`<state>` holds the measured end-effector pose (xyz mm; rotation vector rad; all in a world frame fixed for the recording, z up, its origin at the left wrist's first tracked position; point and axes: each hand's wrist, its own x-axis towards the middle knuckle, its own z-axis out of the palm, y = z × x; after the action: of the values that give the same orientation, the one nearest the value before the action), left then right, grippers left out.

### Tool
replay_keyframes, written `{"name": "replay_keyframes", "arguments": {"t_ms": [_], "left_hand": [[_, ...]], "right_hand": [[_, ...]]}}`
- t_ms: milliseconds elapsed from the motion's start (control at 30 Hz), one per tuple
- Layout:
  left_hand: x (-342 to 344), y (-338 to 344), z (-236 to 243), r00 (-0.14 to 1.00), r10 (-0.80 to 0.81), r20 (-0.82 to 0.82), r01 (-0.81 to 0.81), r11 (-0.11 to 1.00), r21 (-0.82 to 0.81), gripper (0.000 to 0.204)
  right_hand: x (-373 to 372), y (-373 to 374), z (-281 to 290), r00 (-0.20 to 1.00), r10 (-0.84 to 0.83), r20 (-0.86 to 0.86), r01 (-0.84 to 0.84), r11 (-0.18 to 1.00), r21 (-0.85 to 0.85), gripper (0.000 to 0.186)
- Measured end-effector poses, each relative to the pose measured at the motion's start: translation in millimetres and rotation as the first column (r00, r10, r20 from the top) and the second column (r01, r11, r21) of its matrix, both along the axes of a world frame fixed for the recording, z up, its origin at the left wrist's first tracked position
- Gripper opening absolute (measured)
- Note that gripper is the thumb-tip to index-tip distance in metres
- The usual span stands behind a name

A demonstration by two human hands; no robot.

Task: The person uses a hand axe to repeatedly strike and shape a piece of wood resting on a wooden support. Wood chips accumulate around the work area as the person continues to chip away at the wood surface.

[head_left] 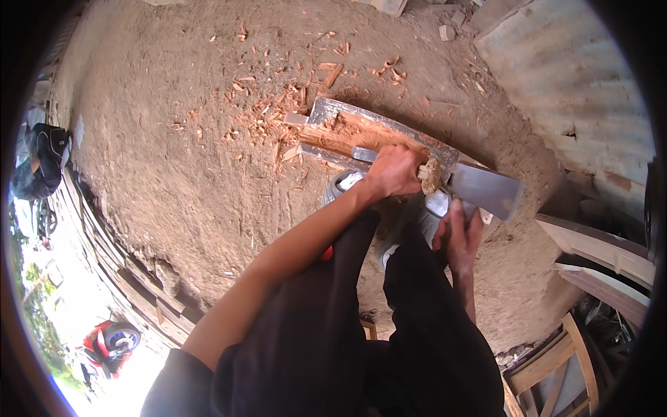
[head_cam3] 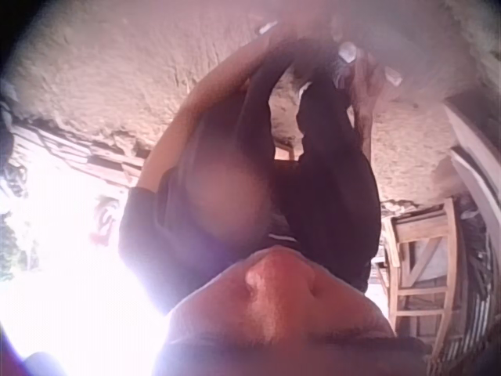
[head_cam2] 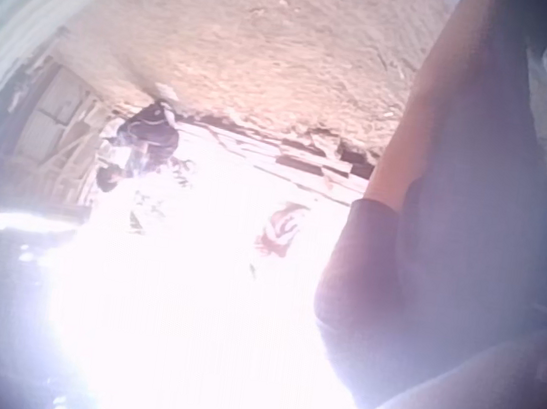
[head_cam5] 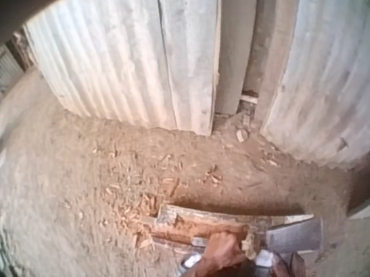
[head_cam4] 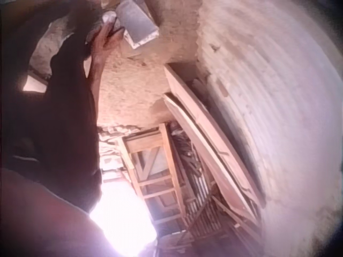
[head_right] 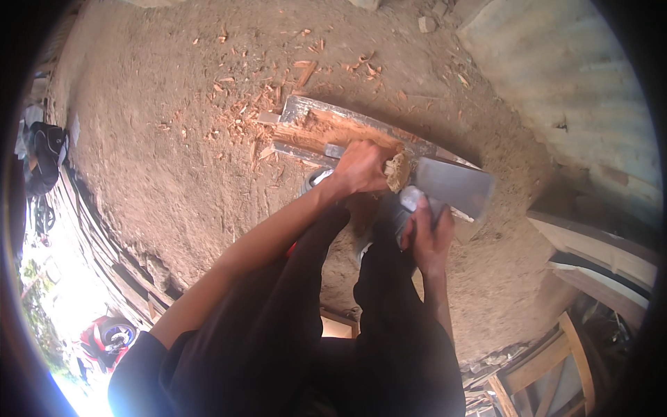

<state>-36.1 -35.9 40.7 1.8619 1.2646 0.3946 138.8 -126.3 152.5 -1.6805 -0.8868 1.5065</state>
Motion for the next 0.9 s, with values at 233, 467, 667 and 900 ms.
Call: {"name": "replay_keyframes", "arguments": {"t_ms": [233, 467, 667, 900], "left_hand": [[-10, 7, 4, 0.996, 0.08, 0.041, -0.081, 0.997, 0.013, 0.025], [-23, 20, 14, 0.992, 0.117, 0.052, -0.114, 0.991, -0.069, 0.025], [-21, 10, -14, 0.995, -0.075, -0.066, 0.079, 0.995, 0.061, 0.028], [-31, 8, -4, 0.997, 0.072, -0.03, -0.069, 0.994, 0.08, 0.037]], "right_hand": [[2, 2, -2, 0.998, -0.032, 0.058, 0.034, 0.999, -0.033, 0.032], [0, 15, 30, 0.993, -0.116, -0.01, 0.116, 0.993, -0.021, 0.03], [0, 10, 24, 0.999, -0.043, 0.027, 0.044, 0.998, -0.04, 0.03], [-6, 4, -12, 0.958, 0.231, 0.168, -0.214, 0.97, -0.113, 0.026]]}}
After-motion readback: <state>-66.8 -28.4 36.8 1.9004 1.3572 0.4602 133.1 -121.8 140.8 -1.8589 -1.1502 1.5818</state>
